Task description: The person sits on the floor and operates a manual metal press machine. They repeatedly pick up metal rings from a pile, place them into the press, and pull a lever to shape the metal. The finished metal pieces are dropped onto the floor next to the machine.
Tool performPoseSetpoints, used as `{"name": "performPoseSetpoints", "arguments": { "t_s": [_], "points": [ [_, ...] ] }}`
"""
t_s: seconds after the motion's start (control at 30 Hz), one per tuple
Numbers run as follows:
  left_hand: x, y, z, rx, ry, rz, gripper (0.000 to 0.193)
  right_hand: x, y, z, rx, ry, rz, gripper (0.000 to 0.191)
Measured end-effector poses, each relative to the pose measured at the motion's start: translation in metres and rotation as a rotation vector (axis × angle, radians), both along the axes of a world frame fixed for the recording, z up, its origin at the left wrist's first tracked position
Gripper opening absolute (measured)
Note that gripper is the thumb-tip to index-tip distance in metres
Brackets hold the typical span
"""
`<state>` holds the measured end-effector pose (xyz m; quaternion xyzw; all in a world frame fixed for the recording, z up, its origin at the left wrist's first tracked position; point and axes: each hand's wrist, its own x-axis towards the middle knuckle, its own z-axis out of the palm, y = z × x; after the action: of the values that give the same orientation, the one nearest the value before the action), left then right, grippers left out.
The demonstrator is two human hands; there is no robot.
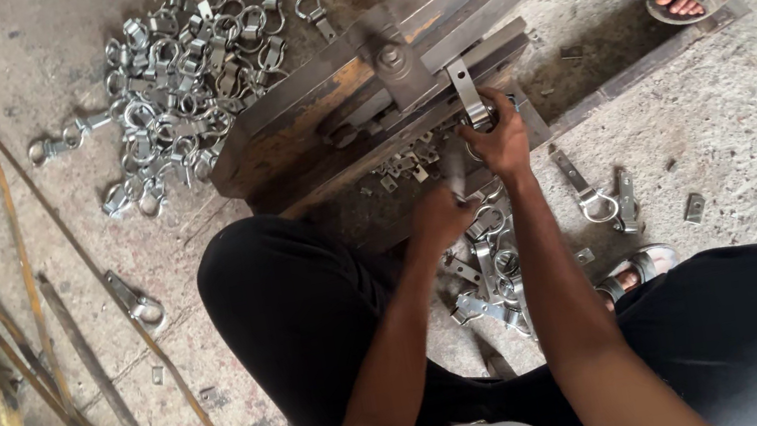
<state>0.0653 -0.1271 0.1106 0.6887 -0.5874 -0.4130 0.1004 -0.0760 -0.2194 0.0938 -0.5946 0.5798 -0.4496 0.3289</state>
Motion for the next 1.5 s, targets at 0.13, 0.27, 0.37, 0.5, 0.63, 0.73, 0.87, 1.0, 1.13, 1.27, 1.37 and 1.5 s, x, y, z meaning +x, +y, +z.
{"name": "performPoseSetpoints", "arguments": {
  "t_s": [0.13,0.27,0.37,0.5,0.63,0.73,0.87,1.0,1.13,1.27,1.37,1.5],
  "points": [
    [-0.029,0.012,-0.05,-0.051,-0.252,-0.263,0.023,0.01,0.001,0.0,0.007,-0.005,0.068,0.063],
    [-0.034,0.027,-0.086,-0.091,-0.343,-0.318,0.016,0.02,0.005,0.001,0.106,0.017,0.07,0.064],
    [-0.031,0.028,-0.1,-0.125,-0.377,-0.255,0.016,0.025,0.006,0.002,0.048,-0.005,0.107,0.067],
    [-0.031,0.024,-0.104,-0.11,-0.403,-0.211,0.015,0.028,0.007,0.005,0.026,-0.043,0.159,0.068],
    [-0.032,0.025,-0.102,-0.321,-0.447,-0.171,0.015,0.031,0.008,0.008,0.27,0.076,0.075,0.072],
    [-0.032,0.027,-0.102,-0.475,-0.519,-0.149,0.016,0.032,0.009,0.009,-0.017,0.108,0.104,0.071],
    [-0.033,0.028,-0.105,-0.431,-0.536,-0.136,0.015,0.031,0.011,0.012,0.031,0.074,0.127,0.074],
    [-0.034,0.024,-0.105,-0.39,-0.55,-0.135,0.016,0.035,0.013,0.028,0.035,0.103,0.137,0.074],
    [-0.034,0.017,-0.1,-0.19,-0.48,-0.13,0.027,0.041,0.016,0.042,0.079,0.163,0.069,0.073],
    [-0.032,0.011,-0.096,0.066,-0.357,-0.126,0.038,0.035,0.013,0.023,-0.027,0.231,0.064,0.068],
    [-0.03,0.008,-0.093,0.105,-0.271,-0.107,0.046,0.015,0.014,-0.009,0.049,0.089,-0.027,0.065],
    [-0.031,0.003,-0.088,0.12,-0.184,-0.07,0.059,-0.025,0.018,-0.029,0.58,-0.769,-0.537,0.055]
  ]
}}
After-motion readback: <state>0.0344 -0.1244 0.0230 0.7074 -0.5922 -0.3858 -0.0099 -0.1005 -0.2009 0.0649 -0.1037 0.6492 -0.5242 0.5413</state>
